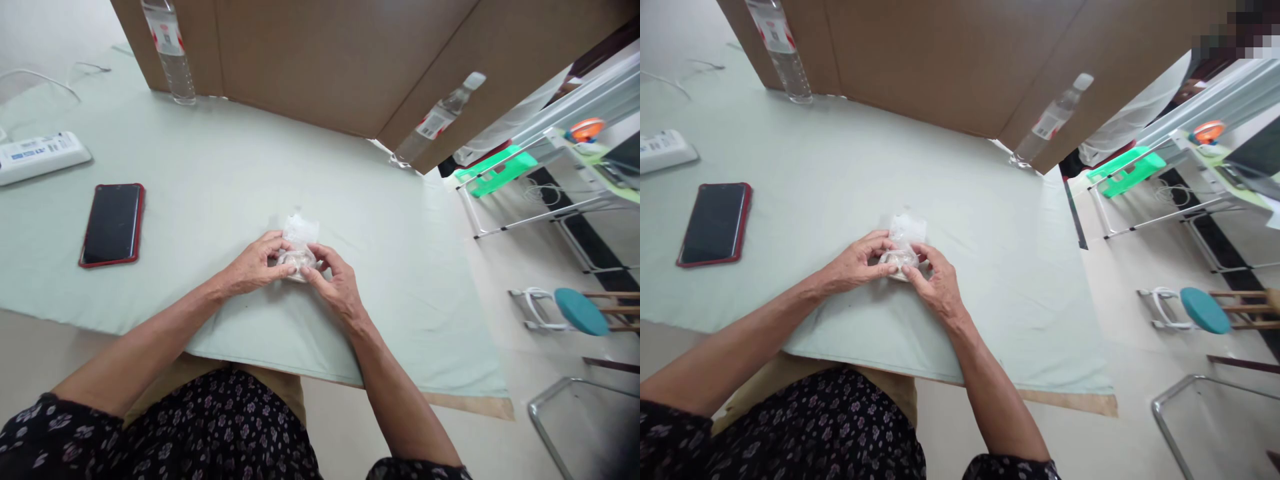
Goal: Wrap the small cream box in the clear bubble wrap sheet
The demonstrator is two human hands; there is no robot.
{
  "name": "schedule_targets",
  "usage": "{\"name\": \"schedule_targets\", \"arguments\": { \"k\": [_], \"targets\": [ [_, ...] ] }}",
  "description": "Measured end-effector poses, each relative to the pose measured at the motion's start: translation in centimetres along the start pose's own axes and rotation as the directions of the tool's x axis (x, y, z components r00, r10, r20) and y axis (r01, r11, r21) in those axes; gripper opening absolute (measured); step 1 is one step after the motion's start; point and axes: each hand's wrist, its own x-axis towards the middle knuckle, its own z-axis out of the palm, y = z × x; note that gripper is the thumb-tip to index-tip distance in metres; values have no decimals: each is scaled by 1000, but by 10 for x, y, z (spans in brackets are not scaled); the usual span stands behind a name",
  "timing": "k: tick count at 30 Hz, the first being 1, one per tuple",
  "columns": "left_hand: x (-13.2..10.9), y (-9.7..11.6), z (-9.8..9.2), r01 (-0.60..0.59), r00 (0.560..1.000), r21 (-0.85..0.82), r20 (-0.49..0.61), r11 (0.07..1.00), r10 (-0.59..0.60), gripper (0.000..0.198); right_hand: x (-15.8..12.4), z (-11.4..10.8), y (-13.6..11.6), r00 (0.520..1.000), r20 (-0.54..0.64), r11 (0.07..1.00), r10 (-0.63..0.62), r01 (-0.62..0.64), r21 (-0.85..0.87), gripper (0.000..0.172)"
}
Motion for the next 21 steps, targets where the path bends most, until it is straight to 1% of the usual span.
{"name": "schedule_targets", "arguments": {
  "k": [3,5,8,10,12,14,15,17,19,21],
  "targets": [
    [1,-1,-1,-12,999,22,31,1000,11,25,1,2,0,994,17,992,-105,106,-65,27],
    [1,-2,-2,-16,999,29,40,999,15,26,2,1,-2,991,53,989,-125,128,-75,25],
    [1,-1,-2,-21,999,15,45,1000,21,26,2,1,-5,996,65,998,-59,60,-15,28],
    [0,0,-2,-29,998,13,50,999,29,24,1,3,-8,1000,16,999,16,-16,49,28],
    [0,1,-2,-36,998,15,54,999,35,22,-1,7,-9,994,-56,991,94,-88,105,26],
    [0,1,-2,-32,998,15,60,999,31,20,-2,10,-9,984,-109,983,143,-128,133,26],
    [0,1,-2,-30,998,15,61,999,29,20,-2,12,-9,982,-118,982,147,-131,132,25],
    [0,0,-2,-25,998,20,62,999,24,23,-1,14,-9,988,-104,989,116,-105,107,23],
    [0,-2,-2,-21,998,34,59,999,19,27,0,15,-10,996,-70,996,60,-55,68,25],
    [0,-3,-2,-15,998,50,55,999,12,30,0,14,-11,998,-61,999,20,-18,33,27]
  ]
}}
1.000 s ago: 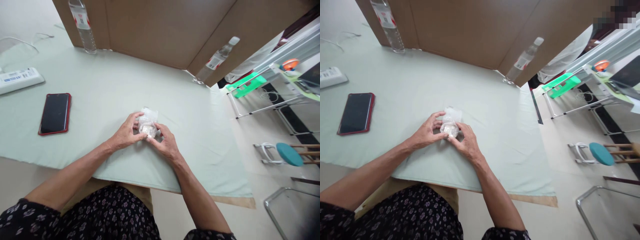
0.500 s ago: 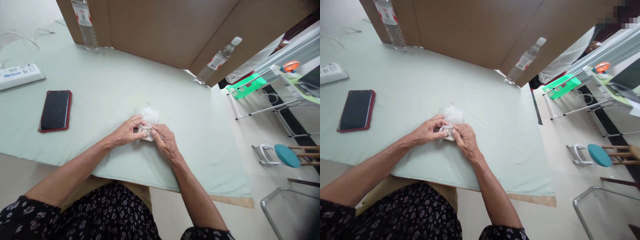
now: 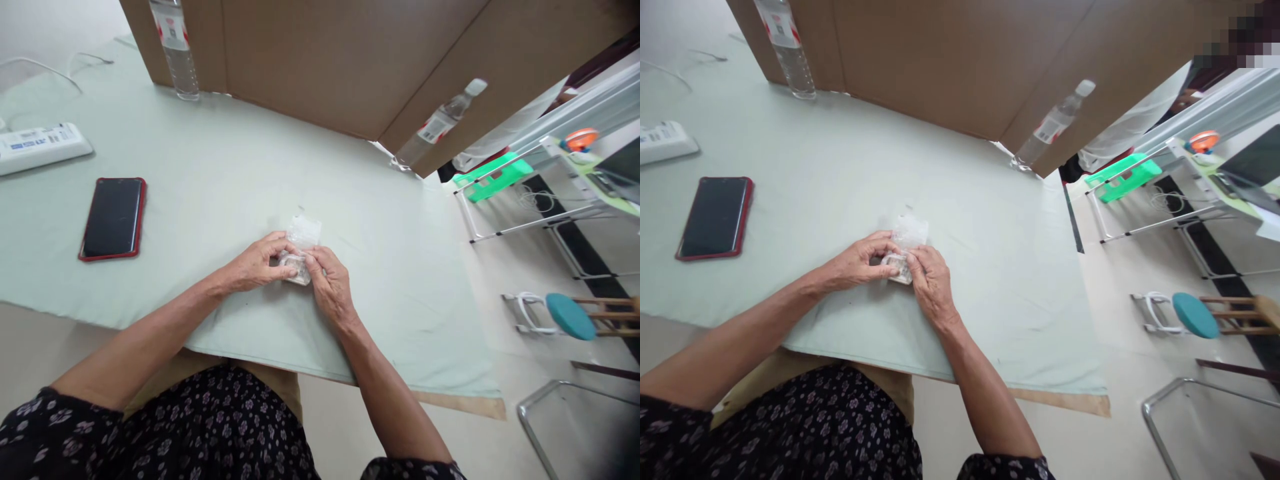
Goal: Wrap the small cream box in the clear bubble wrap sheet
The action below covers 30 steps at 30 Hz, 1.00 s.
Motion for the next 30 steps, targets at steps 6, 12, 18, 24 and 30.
{"name": "schedule_targets", "arguments": {
  "k": [6,12,18,24,30],
  "targets": [
    [0,-1,1,-24,1000,-14,-5,1000,24,27,-1,-2,0,997,-48,998,59,-59,0,24],
    [0,0,1,-20,1000,-30,0,999,20,25,-1,-1,3,986,-109,992,123,-120,34,21],
    [-1,2,5,13,1000,-63,0,998,-13,28,0,-2,4,999,-36,998,-5,3,-67,27],
    [-3,3,6,5,1000,-63,12,998,-4,48,3,-5,4,999,3,996,-40,41,-80,23],
    [-3,8,4,46,999,-12,-1,999,-46,35,3,-14,7,989,21,977,144,-145,154,23]
  ]
}}
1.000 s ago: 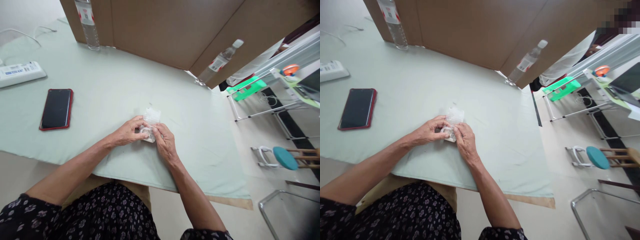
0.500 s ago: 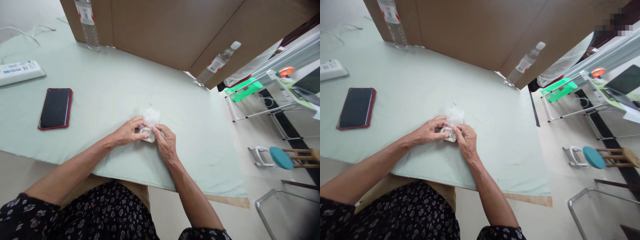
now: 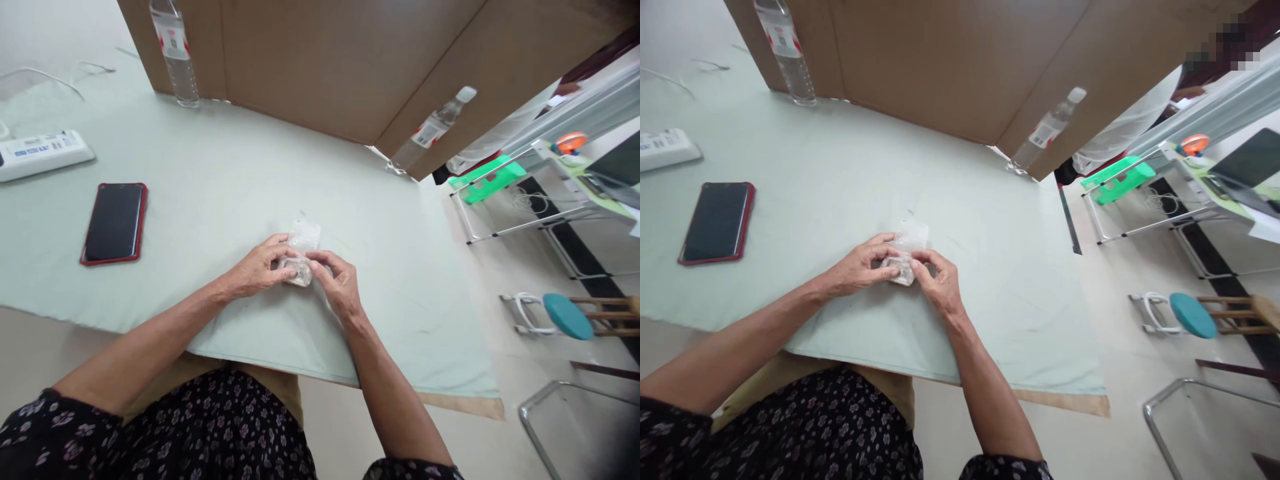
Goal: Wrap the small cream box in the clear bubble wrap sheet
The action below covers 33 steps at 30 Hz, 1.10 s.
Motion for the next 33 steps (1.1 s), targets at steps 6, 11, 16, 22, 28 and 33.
{"name": "schedule_targets", "arguments": {
  "k": [6,11,16,22,28,33],
  "targets": [
    [1,-4,1,1,1000,3,5,1000,-1,35,26,-16,9,973,-75,972,218,-209,107,50],
    [2,-2,1,-2,1000,-23,7,1000,2,31,48,-5,6,955,143,943,259,-282,177,48],
    [4,3,1,2,1000,-55,-25,999,-4,25,37,5,-5,980,123,941,158,-187,282,29],
    [5,2,3,13,999,-96,-47,995,-18,25,16,-6,-9,982,176,968,73,-112,226,31],
    [2,-2,15,33,992,-234,-113,972,-61,52,-1,-6,3,968,204,976,-148,177,-131,63],
    [3,-6,10,78,983,-245,-143,966,-115,92,-3,4,6,982,118,980,-149,162,-113,50]
  ]
}}
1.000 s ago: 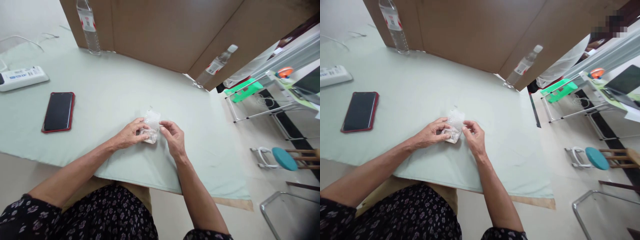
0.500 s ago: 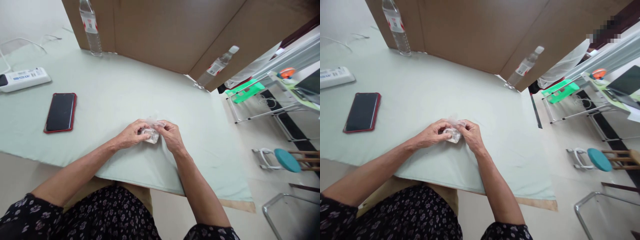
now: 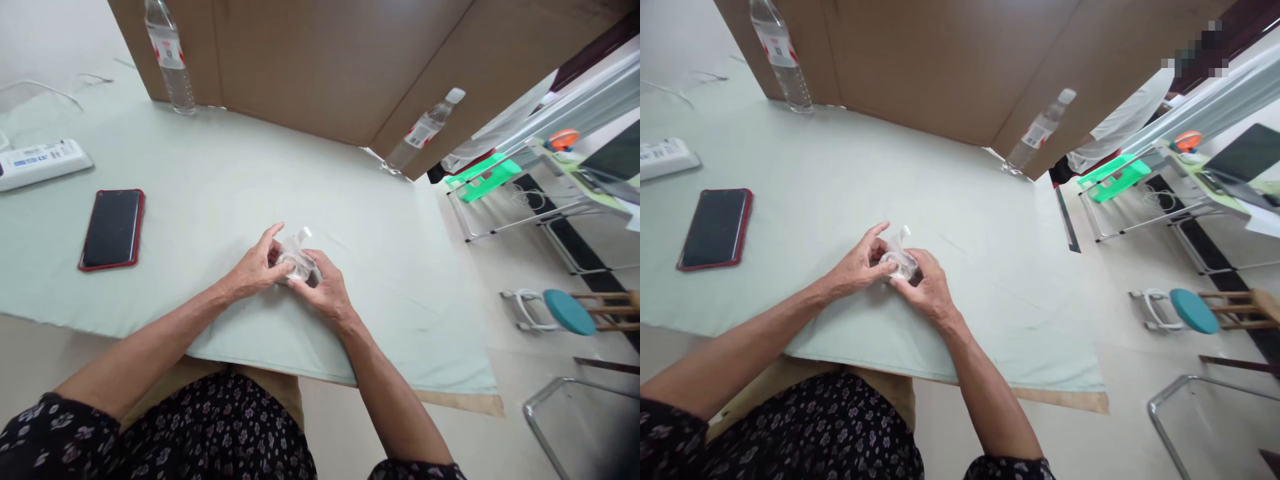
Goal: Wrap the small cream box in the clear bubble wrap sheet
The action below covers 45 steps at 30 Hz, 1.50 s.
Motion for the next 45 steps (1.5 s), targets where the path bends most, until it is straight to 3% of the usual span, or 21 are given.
{"name": "schedule_targets", "arguments": {
  "k": [4,7,9,15,24,33,39,45],
  "targets": [
    [2,1,-11,56,993,-163,114,985,-38,106,3,0,-1,975,99,937,199,-218,273,55],
    [1,5,-12,156,966,-260,240,953,-93,110,4,-1,-3,950,160,880,267,-309,361,60],
    [0,6,-11,196,957,-282,264,939,-120,108,4,-2,-3,940,185,857,289,-339,388,60],
    [0,4,-10,177,973,-329,198,927,-116,99,2,-6,1,947,74,899,313,-321,299,71],
    [-1,10,-7,194,971,-312,197,930,-137,97,1,0,9,944,65,872,325,-325,365,73],
    [1,9,-7,217,966,-330,207,919,-153,103,6,-6,0,935,4,870,354,-331,366,50],
    [0,12,-7,235,960,-333,227,913,-164,105,18,-18,-1,918,63,851,391,-387,355,45],
    [0,16,-6,242,958,-348,233,906,-166,107,41,-24,-3,891,256,850,374,-440,289,42]
  ]
}}
